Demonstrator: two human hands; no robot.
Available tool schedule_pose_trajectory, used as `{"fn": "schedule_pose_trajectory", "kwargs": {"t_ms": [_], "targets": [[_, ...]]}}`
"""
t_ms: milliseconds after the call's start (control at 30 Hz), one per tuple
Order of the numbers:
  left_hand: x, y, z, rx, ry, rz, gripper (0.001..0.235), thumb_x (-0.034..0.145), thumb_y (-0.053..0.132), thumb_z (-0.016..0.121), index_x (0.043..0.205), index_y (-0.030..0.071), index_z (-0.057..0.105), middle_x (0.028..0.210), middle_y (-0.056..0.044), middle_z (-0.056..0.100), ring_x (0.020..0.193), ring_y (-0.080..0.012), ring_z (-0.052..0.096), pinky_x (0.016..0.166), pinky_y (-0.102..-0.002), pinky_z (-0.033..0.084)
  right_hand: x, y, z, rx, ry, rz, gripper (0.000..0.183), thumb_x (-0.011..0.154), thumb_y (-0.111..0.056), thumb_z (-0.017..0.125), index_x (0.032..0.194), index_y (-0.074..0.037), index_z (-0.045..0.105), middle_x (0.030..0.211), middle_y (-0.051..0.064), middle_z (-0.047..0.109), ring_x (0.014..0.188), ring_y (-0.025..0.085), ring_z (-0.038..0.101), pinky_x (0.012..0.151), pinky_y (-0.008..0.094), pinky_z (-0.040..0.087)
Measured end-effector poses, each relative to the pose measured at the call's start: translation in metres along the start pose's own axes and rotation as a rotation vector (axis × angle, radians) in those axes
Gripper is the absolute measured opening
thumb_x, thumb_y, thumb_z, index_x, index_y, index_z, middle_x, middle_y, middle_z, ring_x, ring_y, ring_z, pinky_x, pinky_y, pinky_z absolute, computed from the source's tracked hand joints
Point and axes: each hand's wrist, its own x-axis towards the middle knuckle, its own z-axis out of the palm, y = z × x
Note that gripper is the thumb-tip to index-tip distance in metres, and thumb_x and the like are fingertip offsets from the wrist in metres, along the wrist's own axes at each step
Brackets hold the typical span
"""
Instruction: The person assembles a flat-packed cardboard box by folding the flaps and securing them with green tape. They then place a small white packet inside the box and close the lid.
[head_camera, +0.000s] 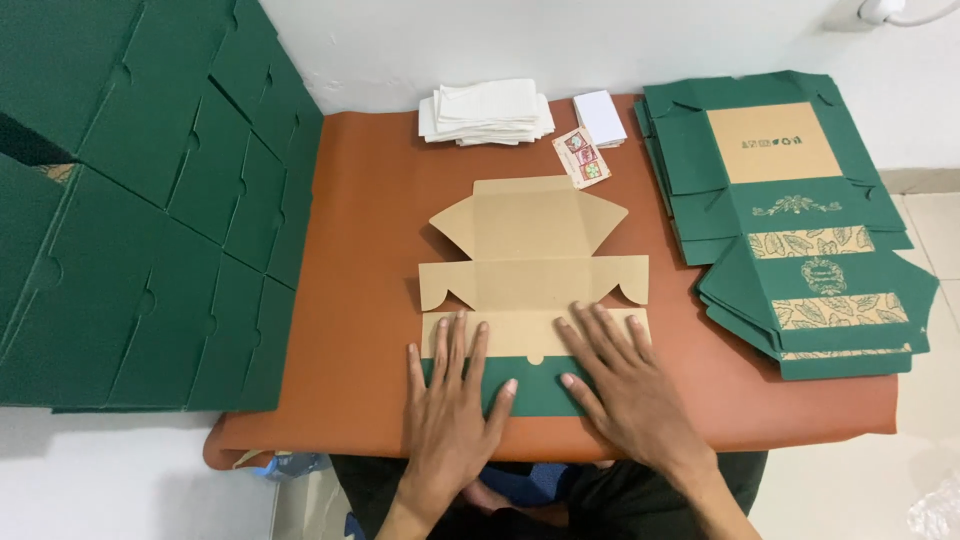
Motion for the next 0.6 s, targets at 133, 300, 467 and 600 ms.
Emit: {"fn": "schedule_pose_trajectory", "kwargs": {"t_ms": [133, 300, 467, 600], "targets": [[-0.003, 0.001, 0.008, 0.098, 0.02, -0.021, 0.078, 0.108, 0.06, 0.04, 0.172, 0.016, 0.028, 0.179, -0.013, 0.023, 0.164, -0.0327, 0.022, 0.13, -0.058, 0.015, -0.001, -0.005, 0.004, -0.075, 0.043, 0.02, 0.07, 0.111, -0.049, 0.038, 0.173, -0.018, 0.024, 0.18, 0.007, 0.023, 0.167, 0.028, 0.016, 0.133, 0.049, 0.012], [-0.002, 0.008, 0.012, 0.025, 0.07, -0.037, 0.073, 0.104, 0.051, 0.052, 0.164, 0.012, 0.04, 0.175, -0.021, 0.028, 0.162, -0.0444, 0.021, 0.119, -0.082, 0.008, -0.002, 0.0, 0.002, 0.019, 0.013, 0.04, 0.076, 0.11, -0.052, 0.041, 0.173, -0.016, 0.021, 0.179, 0.006, 0.023, 0.166, 0.027, 0.015, 0.133, 0.049, 0.01], [0.004, 0.012, -0.037, -0.265, 0.111, 0.011, 0.032, 0.105, 0.04, 0.056, 0.105, 0.013, 0.074, 0.162, -0.017, 0.049, 0.152, -0.0475, 0.038, 0.118, -0.082, 0.01, 0.005, 0.008, -0.054, 0.327, -0.033, 0.22, 0.067, 0.108, -0.056, 0.023, 0.162, -0.023, 0.045, 0.166, 0.008, 0.048, 0.155, 0.029, 0.04, 0.12, 0.05, 0.029], [-0.003, 0.007, -0.074, -0.479, -0.176, -0.086, 0.064, 0.105, 0.048, 0.055, 0.062, 0.005, 0.076, 0.137, 0.003, 0.079, 0.099, -0.0224, 0.081, 0.102, -0.053, 0.049, 0.028, 0.0, -0.116, 0.625, -0.174, 0.678, 0.102, 0.087, -0.074, -0.002, 0.149, -0.033, 0.068, 0.148, -0.01, 0.075, 0.15, 0.019, 0.059, 0.111, 0.039, 0.044]]}}
